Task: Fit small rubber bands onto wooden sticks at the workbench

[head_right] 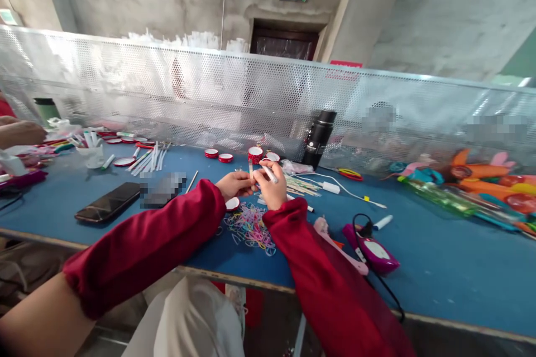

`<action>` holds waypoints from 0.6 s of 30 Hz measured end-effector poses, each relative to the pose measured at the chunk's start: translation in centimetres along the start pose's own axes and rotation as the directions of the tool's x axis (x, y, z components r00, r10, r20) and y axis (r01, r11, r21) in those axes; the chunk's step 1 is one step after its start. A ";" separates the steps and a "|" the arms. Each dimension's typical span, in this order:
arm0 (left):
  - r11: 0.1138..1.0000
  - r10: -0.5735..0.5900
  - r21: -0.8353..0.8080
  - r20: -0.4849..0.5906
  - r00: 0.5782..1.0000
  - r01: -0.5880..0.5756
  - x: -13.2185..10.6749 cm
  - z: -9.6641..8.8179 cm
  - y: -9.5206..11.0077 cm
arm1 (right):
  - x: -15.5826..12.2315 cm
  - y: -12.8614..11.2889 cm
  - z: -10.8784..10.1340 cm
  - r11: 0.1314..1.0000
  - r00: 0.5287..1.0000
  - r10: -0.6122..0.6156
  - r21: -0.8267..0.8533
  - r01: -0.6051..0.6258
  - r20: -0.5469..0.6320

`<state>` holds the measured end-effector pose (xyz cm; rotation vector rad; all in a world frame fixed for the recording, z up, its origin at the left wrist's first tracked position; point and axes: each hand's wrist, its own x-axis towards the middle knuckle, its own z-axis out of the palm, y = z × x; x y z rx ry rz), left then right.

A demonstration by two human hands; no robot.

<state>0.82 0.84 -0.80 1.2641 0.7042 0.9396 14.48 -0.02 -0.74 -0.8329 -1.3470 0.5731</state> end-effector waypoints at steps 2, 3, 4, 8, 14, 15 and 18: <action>1.000 -0.008 -0.002 0.000 1.000 0.008 -0.1 0.0 0.1 | 0.2 -0.1 -0.2 0.999 0.999 -0.027 0.028 0.028 -0.033; 1.000 -0.013 0.005 -0.004 1.000 0.013 0.0 -0.1 0.1 | 0.3 -0.3 -0.3 0.999 0.998 -0.038 0.031 0.040 -0.054; 1.000 -0.021 0.014 -0.012 1.000 0.021 0.0 -0.1 0.1 | 0.3 -0.4 -0.5 0.998 0.996 -0.050 0.019 0.052 -0.076; 0.998 -0.046 0.048 -0.050 0.998 0.048 0.3 -0.4 0.0 | 0.3 -1.3 -0.8 0.991 0.989 -0.107 -0.089 0.099 -0.099; 0.998 -0.052 0.035 -0.049 0.997 0.054 0.4 -0.4 -0.1 | -0.5 -1.6 -0.6 0.966 0.984 -0.177 -0.189 0.179 0.024; 0.998 -0.053 0.036 -0.049 0.997 0.054 0.4 -0.4 -0.1 | -0.5 -1.6 -0.6 0.951 0.979 -0.199 -0.233 0.204 0.047; 0.997 -0.046 0.052 -0.044 0.998 0.048 0.4 -0.3 -0.1 | -0.6 -1.7 -0.9 0.904 0.966 -0.244 -0.342 0.257 0.082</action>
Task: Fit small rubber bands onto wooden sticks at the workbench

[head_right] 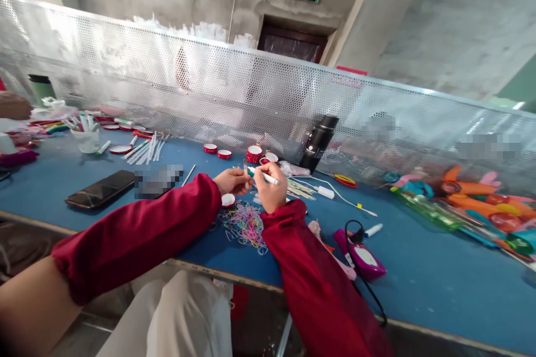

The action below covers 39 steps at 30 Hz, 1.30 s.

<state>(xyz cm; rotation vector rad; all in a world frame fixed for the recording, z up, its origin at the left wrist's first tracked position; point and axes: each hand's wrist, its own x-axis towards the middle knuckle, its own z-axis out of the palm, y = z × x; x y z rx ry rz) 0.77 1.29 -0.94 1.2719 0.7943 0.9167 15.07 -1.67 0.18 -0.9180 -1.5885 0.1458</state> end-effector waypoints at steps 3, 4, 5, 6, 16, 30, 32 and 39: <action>1.000 -0.003 0.023 -0.004 1.000 0.003 -0.3 0.2 0.2 | 0.0 0.0 -0.2 0.999 1.000 -0.021 -0.039 0.021 0.006; 1.000 -0.003 0.031 -0.007 1.000 0.003 -0.5 0.2 0.4 | 0.0 0.0 -0.1 0.999 1.000 -0.026 -0.042 0.027 0.012; 0.999 -0.001 0.038 -0.011 1.000 0.001 -0.6 0.3 0.5 | 0.0 0.0 -0.1 0.999 0.999 -0.031 -0.044 0.032 0.021; 0.999 0.004 0.043 -0.014 1.000 -0.003 -0.8 0.4 0.6 | 0.0 -0.1 -0.1 0.998 0.999 -0.035 -0.045 0.037 0.033; 0.999 0.001 0.032 -0.001 1.000 -0.001 -0.6 0.3 0.3 | 0.4 0.7 -0.3 0.991 0.998 -0.031 -0.134 0.023 -0.055; 1.000 -0.002 0.020 -0.015 1.000 0.002 -0.9 0.6 0.6 | 0.0 0.3 0.0 0.995 0.999 -0.036 -0.095 0.039 0.025; 1.000 0.001 0.017 -0.011 1.000 -0.001 -0.9 0.7 0.6 | -0.1 0.3 0.0 0.995 0.999 -0.034 -0.092 0.036 0.029; 1.000 0.006 0.014 0.000 1.000 -0.006 -0.6 0.5 0.4 | 0.2 0.9 -0.2 0.985 0.999 -0.036 -0.167 0.029 -0.037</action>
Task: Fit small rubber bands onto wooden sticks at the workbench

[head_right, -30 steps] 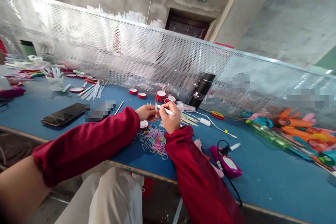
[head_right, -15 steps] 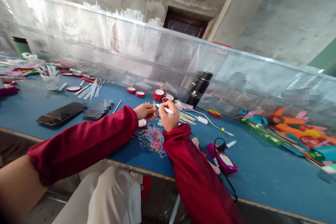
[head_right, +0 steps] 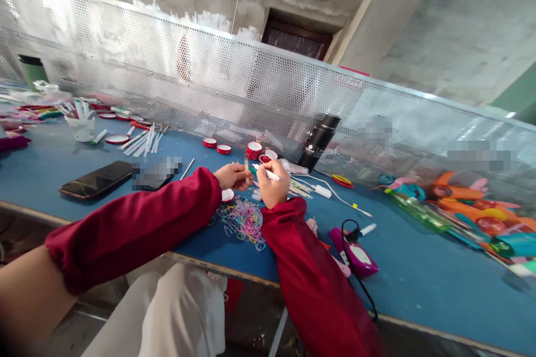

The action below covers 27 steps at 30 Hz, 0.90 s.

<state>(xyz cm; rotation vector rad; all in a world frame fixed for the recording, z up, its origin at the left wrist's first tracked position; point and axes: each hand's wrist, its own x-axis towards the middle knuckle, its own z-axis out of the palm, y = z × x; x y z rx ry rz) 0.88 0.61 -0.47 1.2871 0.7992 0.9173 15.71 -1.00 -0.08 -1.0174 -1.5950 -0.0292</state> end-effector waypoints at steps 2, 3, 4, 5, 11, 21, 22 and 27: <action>1.000 0.004 0.009 -0.002 1.000 -0.004 0.0 -0.1 0.0 | 0.0 -0.1 0.0 1.000 1.000 0.007 0.012 -0.006 -0.010; 1.000 0.002 0.015 -0.003 1.000 -0.002 0.0 -0.1 -0.1 | 0.0 -0.2 0.0 1.000 1.000 0.009 0.025 -0.009 0.000; 1.000 0.000 0.021 -0.005 1.000 0.000 0.0 -0.2 -0.1 | -0.1 -0.4 0.0 0.999 1.000 0.009 0.039 -0.009 0.016; 1.000 0.000 0.025 -0.005 1.000 0.000 0.0 -0.2 -0.1 | -0.2 -0.6 0.0 0.999 0.999 0.006 0.051 -0.008 0.032; 0.999 0.013 0.032 -0.002 1.000 -0.013 0.1 -0.1 -0.2 | -0.4 -1.1 0.0 0.997 0.998 -0.002 0.078 -0.003 0.061; 0.999 0.017 0.050 -0.017 1.000 -0.016 0.0 0.0 -0.1 | -0.2 -0.4 0.1 1.000 0.999 -0.014 0.028 0.013 0.038; 0.999 0.016 0.050 -0.017 1.000 -0.015 0.1 -0.1 -0.2 | -0.1 -0.3 0.1 1.000 1.000 -0.005 0.012 0.004 0.014; 0.999 0.017 0.048 -0.012 1.000 -0.016 0.3 -0.1 -0.4 | -0.2 -0.4 0.3 0.999 1.000 0.005 0.053 -0.005 0.014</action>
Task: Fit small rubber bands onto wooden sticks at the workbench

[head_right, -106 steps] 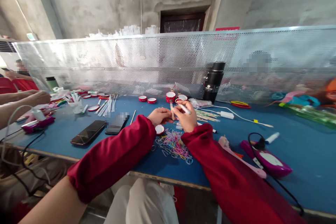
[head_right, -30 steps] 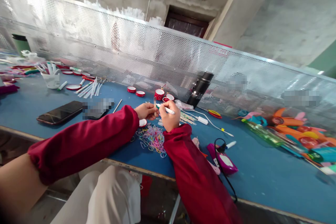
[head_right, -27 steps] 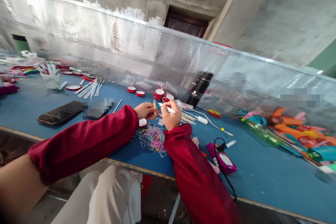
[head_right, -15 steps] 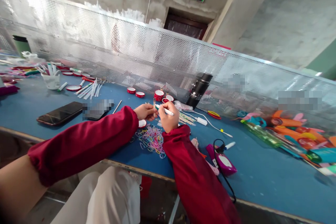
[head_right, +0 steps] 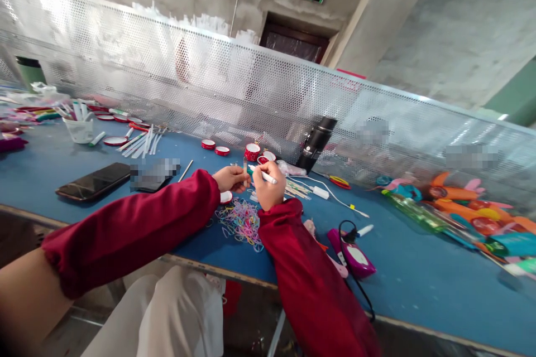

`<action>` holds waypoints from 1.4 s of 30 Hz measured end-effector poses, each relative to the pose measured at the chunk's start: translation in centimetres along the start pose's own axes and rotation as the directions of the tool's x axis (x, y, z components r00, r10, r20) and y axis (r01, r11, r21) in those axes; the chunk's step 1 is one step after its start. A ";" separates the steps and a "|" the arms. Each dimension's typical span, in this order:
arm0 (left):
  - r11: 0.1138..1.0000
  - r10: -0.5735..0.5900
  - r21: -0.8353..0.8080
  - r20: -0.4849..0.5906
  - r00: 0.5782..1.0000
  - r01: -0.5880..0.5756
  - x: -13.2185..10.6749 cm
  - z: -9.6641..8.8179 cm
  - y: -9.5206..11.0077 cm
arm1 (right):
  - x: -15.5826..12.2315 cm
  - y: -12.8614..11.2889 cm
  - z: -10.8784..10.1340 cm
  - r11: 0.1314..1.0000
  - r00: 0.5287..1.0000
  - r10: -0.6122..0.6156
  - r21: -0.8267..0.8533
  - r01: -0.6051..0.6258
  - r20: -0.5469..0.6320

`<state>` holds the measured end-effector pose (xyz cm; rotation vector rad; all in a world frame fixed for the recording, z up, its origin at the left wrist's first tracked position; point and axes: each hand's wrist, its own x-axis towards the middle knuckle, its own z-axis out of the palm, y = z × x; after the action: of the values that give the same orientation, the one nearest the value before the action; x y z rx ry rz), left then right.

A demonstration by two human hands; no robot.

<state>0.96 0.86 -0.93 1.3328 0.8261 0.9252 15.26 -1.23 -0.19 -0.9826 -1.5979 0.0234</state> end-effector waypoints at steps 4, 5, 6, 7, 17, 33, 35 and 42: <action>1.000 0.003 -0.012 -0.002 1.000 -0.003 -0.1 0.1 -0.1 | -0.2 -0.2 0.1 0.999 0.998 -0.034 -0.002 0.034 0.053; 1.000 0.002 -0.015 -0.003 1.000 -0.002 -0.1 0.1 -0.1 | -0.1 -0.2 0.1 0.999 0.998 -0.033 -0.013 0.034 0.049; 1.000 -0.002 -0.015 -0.005 1.000 0.002 -0.1 0.1 0.0 | -0.1 -0.2 0.1 0.999 0.999 -0.026 -0.024 0.027 0.037; 1.000 -0.007 -0.012 -0.007 1.000 0.007 -0.1 0.1 0.0 | 0.0 -0.1 0.0 0.999 1.000 -0.017 -0.028 0.018 0.021; 1.000 0.005 -0.010 0.010 1.000 -0.004 -0.1 0.2 -0.1 | -0.2 -0.4 0.1 1.000 0.998 -0.016 0.007 0.016 0.055; 1.000 -0.002 -0.018 0.012 1.000 0.003 0.0 0.1 -0.2 | 0.0 -0.3 0.0 1.000 1.000 0.000 -0.013 -0.001 -0.003; 1.000 0.007 -0.021 0.015 1.000 -0.007 0.2 0.0 -0.4 | -0.1 -0.3 0.0 0.999 0.999 -0.032 -0.015 0.032 0.030; 1.000 -0.012 -0.028 0.009 1.000 0.013 0.5 0.0 -0.6 | -0.1 -0.2 -0.1 1.000 1.000 0.007 -0.003 -0.007 -0.002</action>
<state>1.17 1.28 -1.49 1.3057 0.8110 0.9171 15.16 -1.48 -0.13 -0.9902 -1.5934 0.0246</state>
